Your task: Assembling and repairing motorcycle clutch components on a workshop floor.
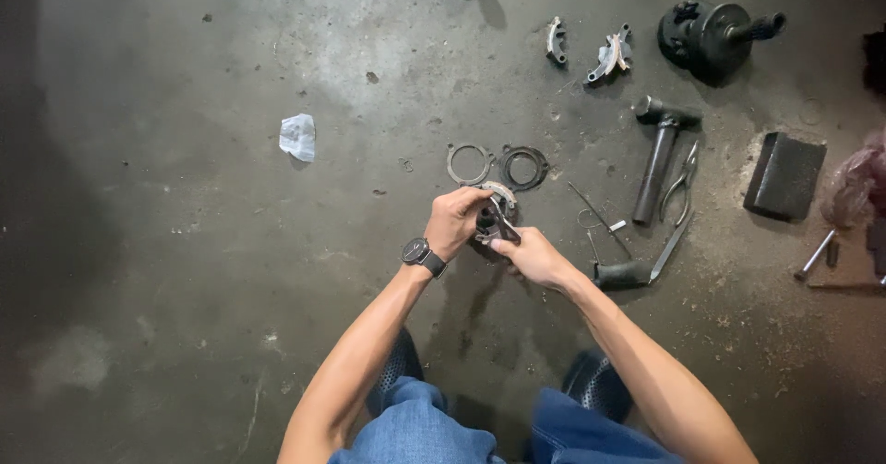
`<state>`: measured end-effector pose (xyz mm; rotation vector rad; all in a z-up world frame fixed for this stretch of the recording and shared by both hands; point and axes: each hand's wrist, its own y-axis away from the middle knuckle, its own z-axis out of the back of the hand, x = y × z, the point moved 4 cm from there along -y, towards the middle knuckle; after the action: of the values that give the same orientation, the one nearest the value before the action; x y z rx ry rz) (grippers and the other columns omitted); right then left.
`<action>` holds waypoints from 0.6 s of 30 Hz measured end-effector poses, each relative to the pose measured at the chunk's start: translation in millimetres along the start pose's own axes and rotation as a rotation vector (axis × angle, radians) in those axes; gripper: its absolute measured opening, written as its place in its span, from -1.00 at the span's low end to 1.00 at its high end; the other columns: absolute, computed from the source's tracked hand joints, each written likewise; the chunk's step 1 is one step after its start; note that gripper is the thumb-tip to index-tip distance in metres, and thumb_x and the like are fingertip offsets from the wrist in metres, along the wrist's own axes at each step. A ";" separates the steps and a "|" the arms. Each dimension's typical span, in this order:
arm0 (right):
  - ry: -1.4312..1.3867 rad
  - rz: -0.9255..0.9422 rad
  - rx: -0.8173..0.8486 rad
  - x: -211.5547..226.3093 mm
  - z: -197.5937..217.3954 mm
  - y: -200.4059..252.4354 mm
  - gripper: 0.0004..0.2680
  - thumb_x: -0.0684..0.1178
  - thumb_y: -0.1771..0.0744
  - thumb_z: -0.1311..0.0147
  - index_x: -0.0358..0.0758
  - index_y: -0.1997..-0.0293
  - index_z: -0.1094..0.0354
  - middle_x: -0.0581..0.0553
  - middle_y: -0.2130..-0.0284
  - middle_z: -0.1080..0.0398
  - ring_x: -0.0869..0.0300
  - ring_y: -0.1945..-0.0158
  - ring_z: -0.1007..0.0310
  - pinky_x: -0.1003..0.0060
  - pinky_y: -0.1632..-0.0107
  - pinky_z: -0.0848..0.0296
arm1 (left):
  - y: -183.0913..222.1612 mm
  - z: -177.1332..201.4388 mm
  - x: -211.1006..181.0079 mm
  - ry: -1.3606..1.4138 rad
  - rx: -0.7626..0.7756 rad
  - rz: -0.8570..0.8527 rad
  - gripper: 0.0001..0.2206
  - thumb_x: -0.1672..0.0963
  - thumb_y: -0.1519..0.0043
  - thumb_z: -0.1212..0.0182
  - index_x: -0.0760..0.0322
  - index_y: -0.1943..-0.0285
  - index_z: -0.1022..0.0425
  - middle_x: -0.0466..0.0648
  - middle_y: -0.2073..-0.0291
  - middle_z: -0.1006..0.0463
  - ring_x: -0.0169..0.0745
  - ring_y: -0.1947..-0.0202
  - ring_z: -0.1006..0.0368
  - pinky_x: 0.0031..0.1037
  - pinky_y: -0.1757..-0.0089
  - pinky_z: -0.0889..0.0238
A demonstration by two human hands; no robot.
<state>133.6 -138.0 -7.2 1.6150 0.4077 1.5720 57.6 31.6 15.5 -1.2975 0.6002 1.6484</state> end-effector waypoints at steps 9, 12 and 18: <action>-0.056 -0.035 -0.026 -10.4 1.7 -8.4 -0.77 0.03 -0.40 0.02 -0.37 0.25 -0.41 0.00 0.54 -0.38 0.28 0.50 -0.38 0.31 0.39 -0.39 | -4.1 -3.7 3.9 0.030 -0.025 -0.026 -0.77 0.30 -0.18 -0.23 0.36 -0.01 -0.57 0.07 0.20 -0.66 -0.02 0.21 -0.64 -0.40 0.14 -0.48; -0.016 0.123 -0.013 -72.2 16.9 -47.3 -0.73 0.03 -0.45 0.03 -0.43 0.22 -0.43 -0.02 0.45 -0.40 0.30 0.40 -0.36 0.33 0.33 -0.38 | -10.5 4.6 -23.5 -0.104 -0.158 -0.053 -0.78 0.29 -0.12 -0.30 0.33 0.06 -0.64 0.17 0.15 -0.56 0.04 0.20 -0.58 -0.37 0.19 -0.45; -0.312 0.256 -0.100 -9.6 34.8 -15.2 -0.78 -0.14 -0.37 0.00 -0.32 -0.12 -0.40 -0.08 0.32 -0.54 0.28 0.30 -0.55 0.34 0.23 -0.53 | 8.2 -22.6 32.7 0.853 -0.148 0.699 -0.83 0.20 -0.26 -0.22 0.33 0.00 -0.53 -0.01 0.25 -0.66 -0.33 0.34 -0.60 -0.47 0.27 -0.53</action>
<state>169.3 -147.1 -20.5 1.8501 -0.0457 1.4613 60.8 21.3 -23.6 -2.0629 1.6054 1.6170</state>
